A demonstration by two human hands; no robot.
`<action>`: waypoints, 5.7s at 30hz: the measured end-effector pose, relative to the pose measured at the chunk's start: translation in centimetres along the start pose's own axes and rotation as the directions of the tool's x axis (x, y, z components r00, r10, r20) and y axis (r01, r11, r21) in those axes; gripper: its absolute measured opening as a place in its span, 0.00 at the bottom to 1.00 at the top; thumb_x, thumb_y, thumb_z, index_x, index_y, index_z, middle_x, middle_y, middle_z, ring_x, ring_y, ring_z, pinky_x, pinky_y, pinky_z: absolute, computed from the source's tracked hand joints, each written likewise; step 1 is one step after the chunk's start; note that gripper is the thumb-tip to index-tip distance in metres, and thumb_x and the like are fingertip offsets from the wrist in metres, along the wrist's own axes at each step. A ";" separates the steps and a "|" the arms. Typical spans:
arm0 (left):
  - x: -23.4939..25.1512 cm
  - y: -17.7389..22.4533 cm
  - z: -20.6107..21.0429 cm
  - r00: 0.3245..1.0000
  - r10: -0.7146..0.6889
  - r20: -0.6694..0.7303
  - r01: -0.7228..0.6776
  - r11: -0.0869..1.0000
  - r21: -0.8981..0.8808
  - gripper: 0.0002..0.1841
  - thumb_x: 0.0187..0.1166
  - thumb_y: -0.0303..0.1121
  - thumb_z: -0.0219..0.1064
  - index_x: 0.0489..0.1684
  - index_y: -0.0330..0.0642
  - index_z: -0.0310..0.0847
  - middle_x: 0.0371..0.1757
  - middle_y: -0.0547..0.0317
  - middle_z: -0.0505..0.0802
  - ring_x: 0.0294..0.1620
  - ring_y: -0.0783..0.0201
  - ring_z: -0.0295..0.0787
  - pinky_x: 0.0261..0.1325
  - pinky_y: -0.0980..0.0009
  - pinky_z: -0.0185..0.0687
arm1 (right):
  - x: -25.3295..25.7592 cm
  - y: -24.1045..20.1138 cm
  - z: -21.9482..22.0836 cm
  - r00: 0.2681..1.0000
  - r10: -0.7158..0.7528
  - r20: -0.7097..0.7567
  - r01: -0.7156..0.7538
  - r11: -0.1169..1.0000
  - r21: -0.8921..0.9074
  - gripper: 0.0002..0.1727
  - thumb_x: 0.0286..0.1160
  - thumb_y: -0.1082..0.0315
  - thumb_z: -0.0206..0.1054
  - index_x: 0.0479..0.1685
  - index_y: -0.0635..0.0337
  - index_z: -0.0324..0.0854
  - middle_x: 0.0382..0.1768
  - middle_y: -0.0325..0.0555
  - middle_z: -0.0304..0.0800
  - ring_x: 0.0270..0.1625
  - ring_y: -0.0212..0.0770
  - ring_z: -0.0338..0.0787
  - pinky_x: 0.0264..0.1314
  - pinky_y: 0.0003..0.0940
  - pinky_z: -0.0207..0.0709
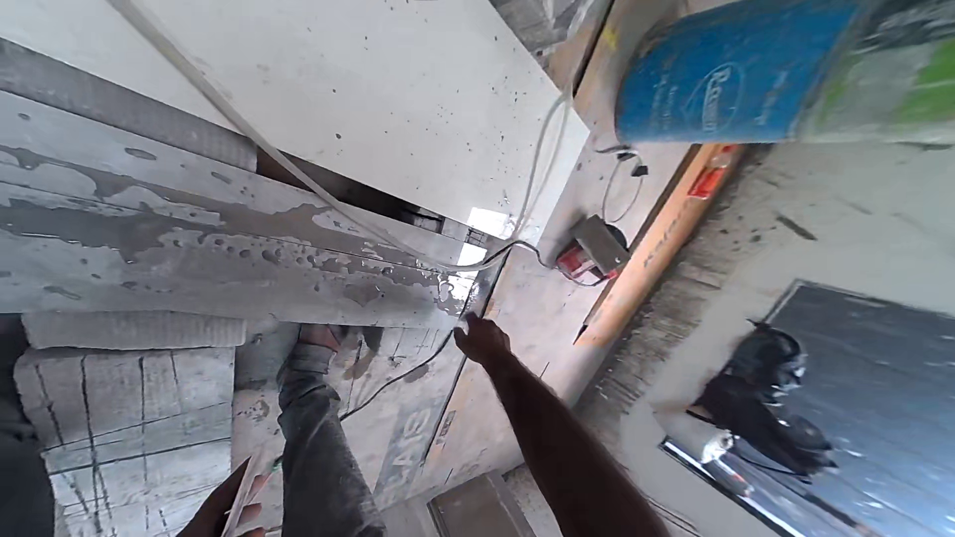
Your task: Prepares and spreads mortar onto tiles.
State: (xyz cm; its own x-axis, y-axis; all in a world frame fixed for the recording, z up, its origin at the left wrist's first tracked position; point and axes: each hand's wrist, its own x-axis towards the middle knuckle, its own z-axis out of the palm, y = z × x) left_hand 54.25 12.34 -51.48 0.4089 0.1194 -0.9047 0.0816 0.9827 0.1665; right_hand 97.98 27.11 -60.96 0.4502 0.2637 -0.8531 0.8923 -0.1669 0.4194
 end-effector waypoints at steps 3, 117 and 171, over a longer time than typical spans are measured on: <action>0.1 0.3 -0.3 0.999 0.004 -0.053 -0.005 1.000 -0.021 0.40 0.77 0.34 0.64 0.91 0.33 0.51 0.82 0.42 0.76 0.74 0.61 0.81 0.72 0.65 0.79 | 1.6 -6.0 -1.3 0.946 -0.133 -0.296 0.159 0.985 0.065 0.25 0.86 0.53 0.58 0.77 0.53 0.76 0.68 0.60 0.86 0.62 0.64 0.90 0.56 0.68 0.82; 2.6 -0.1 -2.1 0.953 -0.138 -0.268 0.122 0.990 -0.076 0.23 0.90 0.41 0.45 0.72 0.38 0.75 0.61 0.52 0.92 0.61 0.58 0.91 0.59 0.60 0.87 | 4.8 8.3 -0.7 0.899 0.420 -0.120 -0.182 0.611 0.771 0.20 0.85 0.60 0.62 0.53 0.74 0.82 0.54 0.72 0.86 0.58 0.67 0.86 0.59 0.70 0.75; 2.2 0.6 -1.2 0.942 -0.151 -0.301 0.141 0.988 -0.055 0.21 0.93 0.38 0.48 0.71 0.34 0.77 0.60 0.48 0.92 0.59 0.56 0.91 0.60 0.58 0.86 | -4.2 0.0 11.4 0.953 0.240 -0.187 0.006 0.599 0.801 0.23 0.89 0.57 0.63 0.64 0.71 0.81 0.54 0.72 0.88 0.59 0.69 0.88 0.65 0.71 0.75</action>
State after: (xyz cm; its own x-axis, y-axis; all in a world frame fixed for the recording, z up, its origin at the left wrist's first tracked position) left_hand 54.14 13.38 -53.83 0.0993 0.0067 -0.9950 0.0885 0.9960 0.0156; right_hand 95.76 15.17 -60.91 0.6492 0.3888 -0.6538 0.5120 -0.8590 -0.0024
